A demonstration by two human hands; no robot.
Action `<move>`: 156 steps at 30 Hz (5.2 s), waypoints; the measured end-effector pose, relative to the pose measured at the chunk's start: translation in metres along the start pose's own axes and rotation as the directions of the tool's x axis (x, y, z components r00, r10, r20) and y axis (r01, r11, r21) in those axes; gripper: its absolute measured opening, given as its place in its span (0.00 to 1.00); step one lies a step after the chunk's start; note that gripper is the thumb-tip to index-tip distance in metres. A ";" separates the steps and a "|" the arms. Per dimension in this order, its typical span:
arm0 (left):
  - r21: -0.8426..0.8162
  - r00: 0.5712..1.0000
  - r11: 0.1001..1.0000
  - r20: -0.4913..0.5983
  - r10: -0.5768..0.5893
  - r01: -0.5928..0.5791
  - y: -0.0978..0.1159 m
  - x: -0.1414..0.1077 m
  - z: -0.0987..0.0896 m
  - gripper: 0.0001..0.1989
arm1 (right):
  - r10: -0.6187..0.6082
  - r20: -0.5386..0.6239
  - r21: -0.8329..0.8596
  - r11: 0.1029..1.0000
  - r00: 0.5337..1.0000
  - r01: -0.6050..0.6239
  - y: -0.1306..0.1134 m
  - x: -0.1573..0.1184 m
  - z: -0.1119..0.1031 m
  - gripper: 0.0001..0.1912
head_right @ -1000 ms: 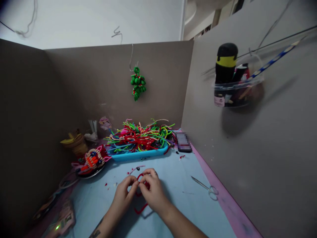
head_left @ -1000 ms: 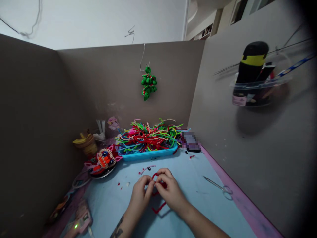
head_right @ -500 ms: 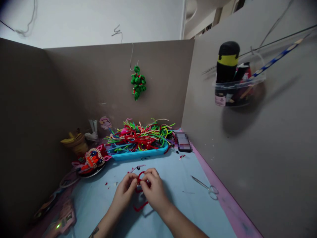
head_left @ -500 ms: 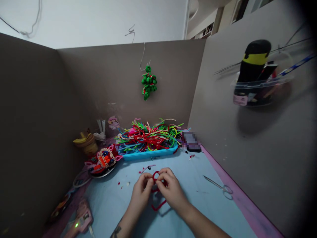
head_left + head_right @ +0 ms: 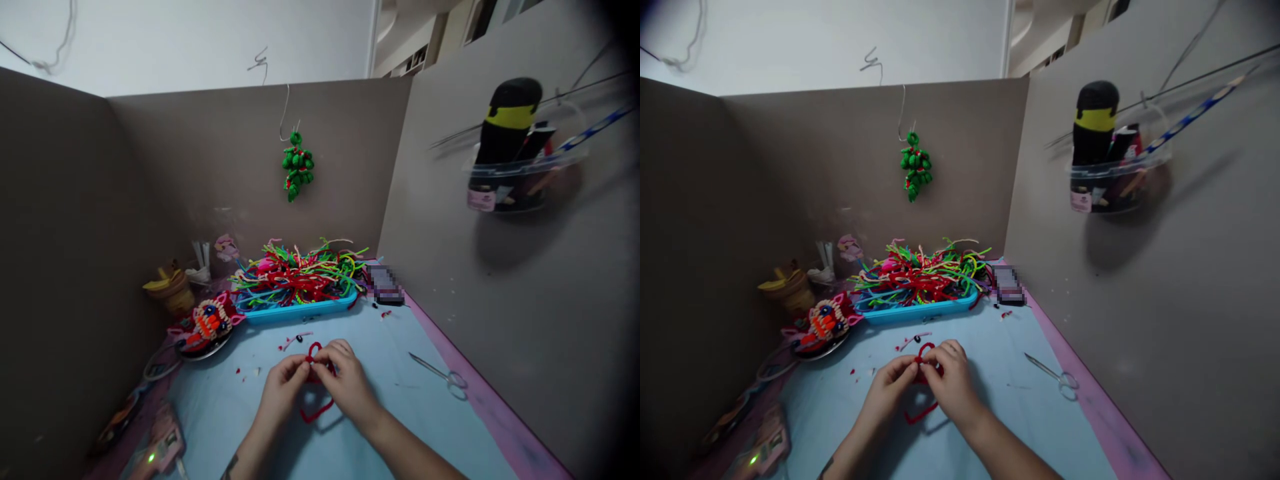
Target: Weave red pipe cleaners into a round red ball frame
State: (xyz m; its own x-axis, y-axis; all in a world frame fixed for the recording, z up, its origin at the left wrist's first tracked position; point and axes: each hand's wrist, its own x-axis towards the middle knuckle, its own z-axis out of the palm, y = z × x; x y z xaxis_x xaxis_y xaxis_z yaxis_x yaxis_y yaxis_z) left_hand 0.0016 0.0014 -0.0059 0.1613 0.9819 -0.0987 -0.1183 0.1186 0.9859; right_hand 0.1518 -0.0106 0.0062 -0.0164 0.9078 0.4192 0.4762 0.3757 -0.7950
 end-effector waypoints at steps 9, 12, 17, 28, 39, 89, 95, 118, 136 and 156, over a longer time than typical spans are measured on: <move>0.106 0.997 0.993 -0.049 0.061 -0.056 0.008 -0.006 0.006 0.19 | -0.079 0.022 -0.085 0.993 0.997 0.081 0.000 -0.004 0.002 0.09; 0.174 0.989 0.981 -0.102 0.105 -0.086 0.009 -0.005 0.004 0.16 | -0.041 0.060 -0.005 0.999 0.997 0.041 -0.001 -0.004 0.003 0.07; -0.251 0.971 0.962 -0.184 -0.153 0.104 0.008 0.002 -0.011 0.14 | 0.285 0.024 0.476 0.839 0.958 -0.262 0.018 0.010 -0.003 0.11; -0.439 0.918 0.847 -0.106 -0.381 0.301 0.010 0.005 -0.015 0.06 | 0.415 0.287 0.586 0.636 0.863 -0.501 0.030 0.013 0.001 0.21; 0.230 0.992 0.970 0.079 -0.098 0.077 0.009 -0.006 0.000 0.10 | 0.228 0.499 0.562 0.649 0.836 -0.513 0.009 0.006 -0.002 0.14; 0.072 0.996 0.994 0.042 -0.084 0.081 0.007 0.000 -0.003 0.09 | -0.003 0.185 0.210 0.977 0.983 -0.037 0.007 -0.001 0.005 0.10; 0.093 0.995 0.993 0.064 -0.079 0.073 0.006 0.000 -0.003 0.10 | -0.097 0.213 0.116 0.991 0.972 0.074 0.014 -0.003 0.005 0.15; 0.592 0.965 0.763 0.128 0.228 -0.259 0.014 -0.007 0.000 0.08 | 0.052 0.237 -0.015 0.999 0.970 -0.050 0.023 -0.004 0.014 0.12; 0.460 0.978 0.865 0.047 0.205 -0.203 -0.002 -0.004 -0.002 0.04 | 0.079 0.243 0.067 0.993 0.967 -0.098 0.022 0.000 0.005 0.11; 0.661 0.969 0.710 0.123 0.215 -0.241 0.002 -0.008 -0.004 0.04 | 0.167 0.297 0.067 0.979 0.940 -0.195 0.021 0.004 0.008 0.12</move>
State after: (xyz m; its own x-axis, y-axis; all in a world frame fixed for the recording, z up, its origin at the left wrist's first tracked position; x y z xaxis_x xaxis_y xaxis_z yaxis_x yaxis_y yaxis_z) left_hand -0.0037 -0.0061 -0.0041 0.2515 0.9587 0.1326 0.5249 -0.2503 0.8135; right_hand 0.1548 0.0023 -0.0119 -0.1973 0.9715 0.1312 0.4106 0.2035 -0.8888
